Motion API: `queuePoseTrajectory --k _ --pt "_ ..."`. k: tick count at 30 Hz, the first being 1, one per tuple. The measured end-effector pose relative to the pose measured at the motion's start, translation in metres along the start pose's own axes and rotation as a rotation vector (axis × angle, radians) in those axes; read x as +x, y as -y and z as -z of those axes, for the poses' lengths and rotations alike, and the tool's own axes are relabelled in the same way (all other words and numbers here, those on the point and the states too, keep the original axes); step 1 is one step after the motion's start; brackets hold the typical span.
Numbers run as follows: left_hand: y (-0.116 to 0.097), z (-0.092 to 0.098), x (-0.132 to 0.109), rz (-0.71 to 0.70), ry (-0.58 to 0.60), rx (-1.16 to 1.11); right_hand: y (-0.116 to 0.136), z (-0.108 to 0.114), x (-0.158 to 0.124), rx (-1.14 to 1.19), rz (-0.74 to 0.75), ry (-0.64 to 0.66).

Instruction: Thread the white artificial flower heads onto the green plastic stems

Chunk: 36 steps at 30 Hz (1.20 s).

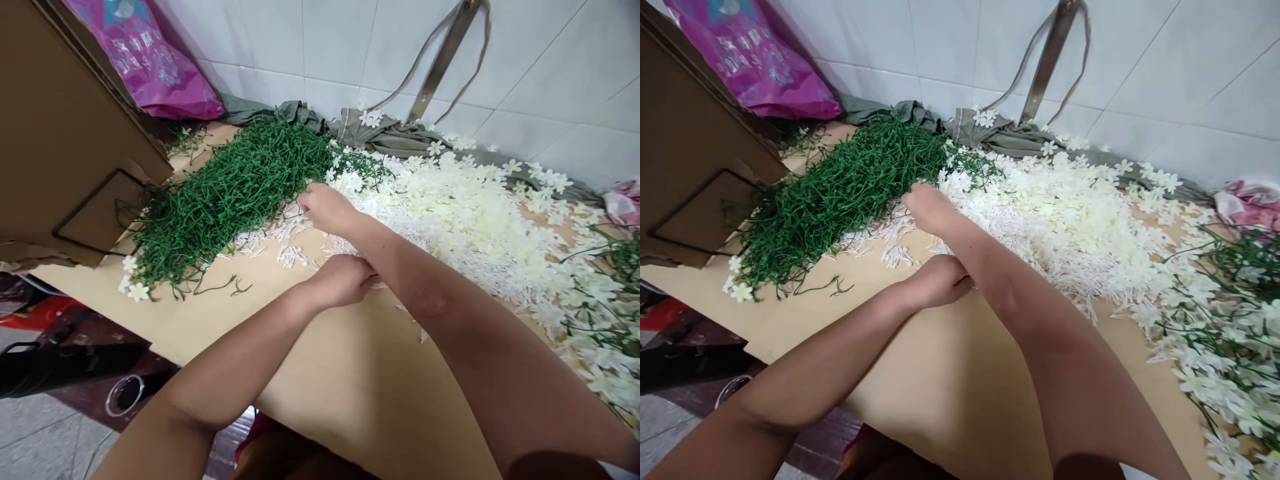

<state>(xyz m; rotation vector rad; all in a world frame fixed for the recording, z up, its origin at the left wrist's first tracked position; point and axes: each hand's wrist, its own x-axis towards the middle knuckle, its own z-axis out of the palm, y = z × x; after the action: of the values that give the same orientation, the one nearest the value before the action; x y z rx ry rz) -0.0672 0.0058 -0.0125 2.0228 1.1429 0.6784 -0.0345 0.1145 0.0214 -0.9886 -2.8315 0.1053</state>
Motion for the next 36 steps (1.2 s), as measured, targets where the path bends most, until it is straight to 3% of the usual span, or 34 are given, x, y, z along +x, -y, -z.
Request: queuePoseTrajectory --k 3,5,10,13,16,21,26,31,33,36 --pt "-0.001 0.001 0.002 -0.03 0.007 -0.062 -0.011 0.013 -0.016 0.098 -0.069 -0.147" --pt "0.0 0.005 0.005 0.033 -0.092 -0.197 -0.013 0.025 -0.028 0.162 -0.086 -0.249" --pt "0.003 0.026 0.009 0.216 -0.372 -0.871 -0.012 0.043 -0.07 0.336 -0.089 -0.476" --pt "-0.001 0.036 0.009 0.299 -0.339 -1.192 -0.011 0.039 -0.095 0.373 -0.063 -0.507" --pt "-0.009 0.037 0.007 0.395 -0.256 -1.289 -0.008 0.03 -0.115 0.384 -0.031 -0.518" --pt "-0.019 0.032 0.006 0.364 -0.292 -1.264 -0.003 0.024 -0.13 0.252 -0.001 -0.479" --pt "-0.013 0.032 0.007 0.255 -0.307 -1.083 -0.001 0.024 -0.134 0.145 -0.004 -0.445" --pt "-0.003 0.048 0.006 0.188 -0.553 -0.658 -0.004 0.023 -0.147 0.12 -0.05 -0.488" --pt "-0.004 0.05 0.004 0.2 -0.464 -0.63 -0.004 0.02 -0.154 0.107 -0.023 -0.471" --pt "-0.009 0.045 0.002 0.213 -0.191 -0.607 -0.001 0.011 -0.161 0.043 0.112 -0.412"
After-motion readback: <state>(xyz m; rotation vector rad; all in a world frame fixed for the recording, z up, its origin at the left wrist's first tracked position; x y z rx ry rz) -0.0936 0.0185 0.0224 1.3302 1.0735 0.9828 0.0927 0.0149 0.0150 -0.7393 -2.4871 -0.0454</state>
